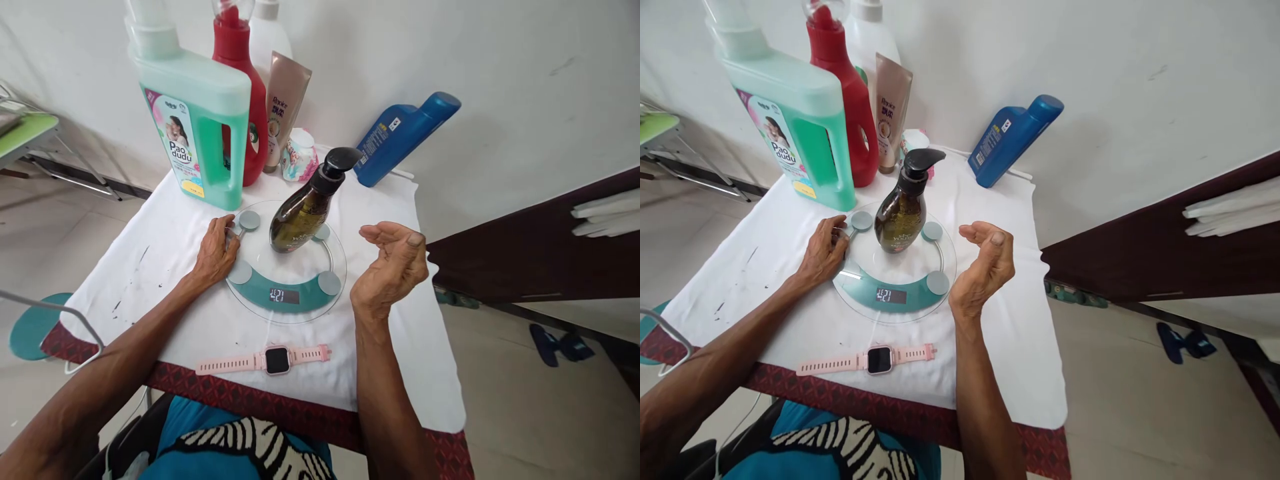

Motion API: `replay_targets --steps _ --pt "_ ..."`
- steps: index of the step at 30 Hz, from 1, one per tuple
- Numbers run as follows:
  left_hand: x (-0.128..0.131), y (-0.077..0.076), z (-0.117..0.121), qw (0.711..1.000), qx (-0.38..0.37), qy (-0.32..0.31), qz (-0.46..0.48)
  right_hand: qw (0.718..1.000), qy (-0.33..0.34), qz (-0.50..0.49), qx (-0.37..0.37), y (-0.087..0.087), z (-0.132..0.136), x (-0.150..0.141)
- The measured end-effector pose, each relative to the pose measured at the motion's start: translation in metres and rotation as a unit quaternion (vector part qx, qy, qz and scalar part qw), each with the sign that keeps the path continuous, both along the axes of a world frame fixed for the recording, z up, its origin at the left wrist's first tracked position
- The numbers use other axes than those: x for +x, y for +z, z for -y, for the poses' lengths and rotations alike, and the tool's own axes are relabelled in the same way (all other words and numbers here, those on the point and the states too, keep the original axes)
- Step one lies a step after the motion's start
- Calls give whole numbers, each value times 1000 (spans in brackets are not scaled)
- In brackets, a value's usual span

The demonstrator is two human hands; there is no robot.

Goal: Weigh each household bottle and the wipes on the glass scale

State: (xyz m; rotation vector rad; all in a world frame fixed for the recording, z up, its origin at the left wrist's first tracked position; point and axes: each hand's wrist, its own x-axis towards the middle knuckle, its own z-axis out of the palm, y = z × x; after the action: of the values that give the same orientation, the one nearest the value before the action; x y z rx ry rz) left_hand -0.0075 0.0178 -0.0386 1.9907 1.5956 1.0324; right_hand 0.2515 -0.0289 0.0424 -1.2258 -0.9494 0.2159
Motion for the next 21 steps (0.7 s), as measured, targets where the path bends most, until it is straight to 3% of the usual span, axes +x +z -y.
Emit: replay_targets --steps 14,17,21 --pt "0 -1 1 1000 -1 -4 8 998 43 11 -40 -9 0 0" --pt "1 -3 3 1000 11 -1 15 994 89 23 -61 -6 0 -4" --pt "5 -5 8 999 21 9 36 976 198 33 -86 6 -9 -16"
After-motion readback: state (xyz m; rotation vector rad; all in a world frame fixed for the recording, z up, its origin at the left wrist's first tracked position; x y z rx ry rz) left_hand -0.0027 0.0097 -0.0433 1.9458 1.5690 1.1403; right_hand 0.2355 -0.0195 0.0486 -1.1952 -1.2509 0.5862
